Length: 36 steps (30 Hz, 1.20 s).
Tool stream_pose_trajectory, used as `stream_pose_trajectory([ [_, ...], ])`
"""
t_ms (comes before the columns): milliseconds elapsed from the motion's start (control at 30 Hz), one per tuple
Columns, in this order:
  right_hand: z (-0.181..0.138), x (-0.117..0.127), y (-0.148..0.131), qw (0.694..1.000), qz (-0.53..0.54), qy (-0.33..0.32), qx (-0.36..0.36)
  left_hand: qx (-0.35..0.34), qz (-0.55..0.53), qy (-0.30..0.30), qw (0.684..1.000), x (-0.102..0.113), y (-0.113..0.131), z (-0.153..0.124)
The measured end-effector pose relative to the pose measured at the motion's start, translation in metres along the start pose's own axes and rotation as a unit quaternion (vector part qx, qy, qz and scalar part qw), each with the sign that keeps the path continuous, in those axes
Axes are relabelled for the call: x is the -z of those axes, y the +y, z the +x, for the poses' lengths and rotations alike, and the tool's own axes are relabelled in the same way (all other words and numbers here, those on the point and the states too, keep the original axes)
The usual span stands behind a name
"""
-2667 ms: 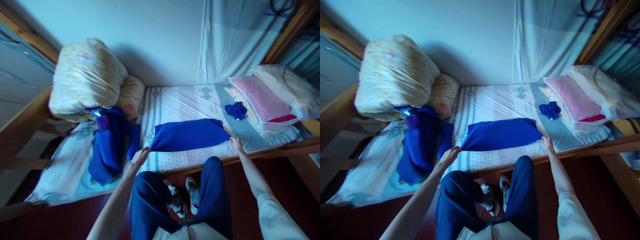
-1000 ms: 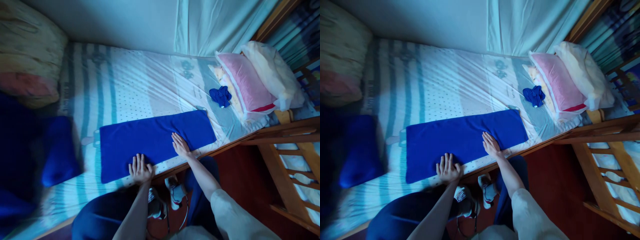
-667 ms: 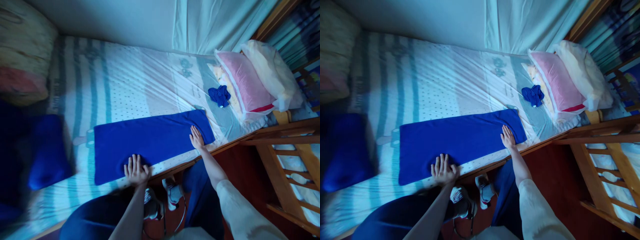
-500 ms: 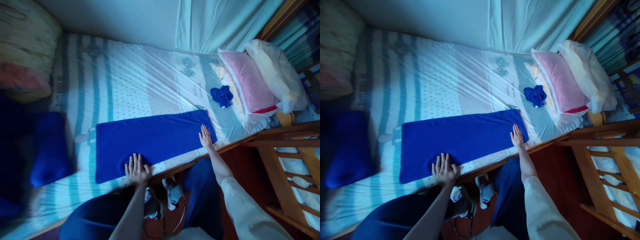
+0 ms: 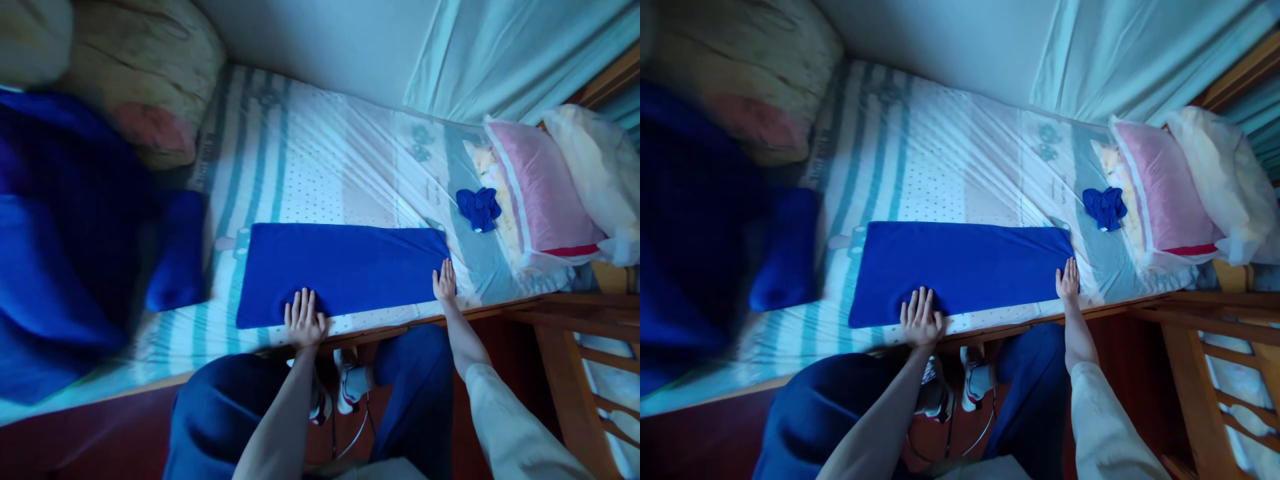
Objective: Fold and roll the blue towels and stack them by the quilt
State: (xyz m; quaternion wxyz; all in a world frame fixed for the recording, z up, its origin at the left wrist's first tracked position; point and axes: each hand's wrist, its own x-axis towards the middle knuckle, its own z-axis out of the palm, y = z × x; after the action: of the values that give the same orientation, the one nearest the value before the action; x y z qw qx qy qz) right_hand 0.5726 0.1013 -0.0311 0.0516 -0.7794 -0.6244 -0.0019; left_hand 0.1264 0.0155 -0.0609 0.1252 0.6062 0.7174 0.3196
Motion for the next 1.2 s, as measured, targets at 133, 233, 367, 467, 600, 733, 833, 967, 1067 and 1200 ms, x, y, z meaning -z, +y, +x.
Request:
stream_pose_trajectory([
  [133,0.013,0.010,-0.030,0.996,0.005,-0.006,-0.086,-0.003,-0.006,0.001,1.000,-0.002,-0.001,0.001],
  [233,0.011,0.014,-0.086,0.997,0.026,0.031,-0.066,-0.009,-0.010,0.010,1.000,-0.003,-0.002,0.002],
  [367,-0.028,0.005,-0.188,0.996,0.070,0.027,0.047,-0.019,-0.012,0.016,1.000,-0.003,-0.002,0.002],
  [467,-0.067,-0.009,-0.247,0.992,0.092,0.009,0.090,-0.028,-0.002,0.021,0.999,-0.002,-0.001,0.002],
  [600,-0.098,-0.018,-0.272,0.991,0.099,-0.011,0.089,-0.031,0.014,0.013,0.999,0.000,0.001,0.002],
  [733,-0.099,-0.017,-0.269,0.992,0.094,-0.013,0.085,-0.015,0.005,-0.008,1.000,0.003,0.004,0.003],
  [833,-0.096,-0.017,-0.270,0.992,0.100,-0.019,0.077,0.011,-0.007,-0.027,1.000,0.009,0.006,0.003],
  [967,-0.097,-0.022,-0.272,0.990,0.117,-0.015,0.070,0.044,-0.030,-0.043,0.998,0.014,0.019,0.007],
  [1067,-0.098,-0.030,-0.268,0.990,0.122,-0.020,0.070,0.025,-0.099,-0.060,0.993,0.001,0.049,0.018],
  [1200,-0.098,-0.041,-0.260,0.990,0.109,-0.046,0.072,-0.034,-0.239,-0.153,0.958,-0.040,0.099,0.044],
])
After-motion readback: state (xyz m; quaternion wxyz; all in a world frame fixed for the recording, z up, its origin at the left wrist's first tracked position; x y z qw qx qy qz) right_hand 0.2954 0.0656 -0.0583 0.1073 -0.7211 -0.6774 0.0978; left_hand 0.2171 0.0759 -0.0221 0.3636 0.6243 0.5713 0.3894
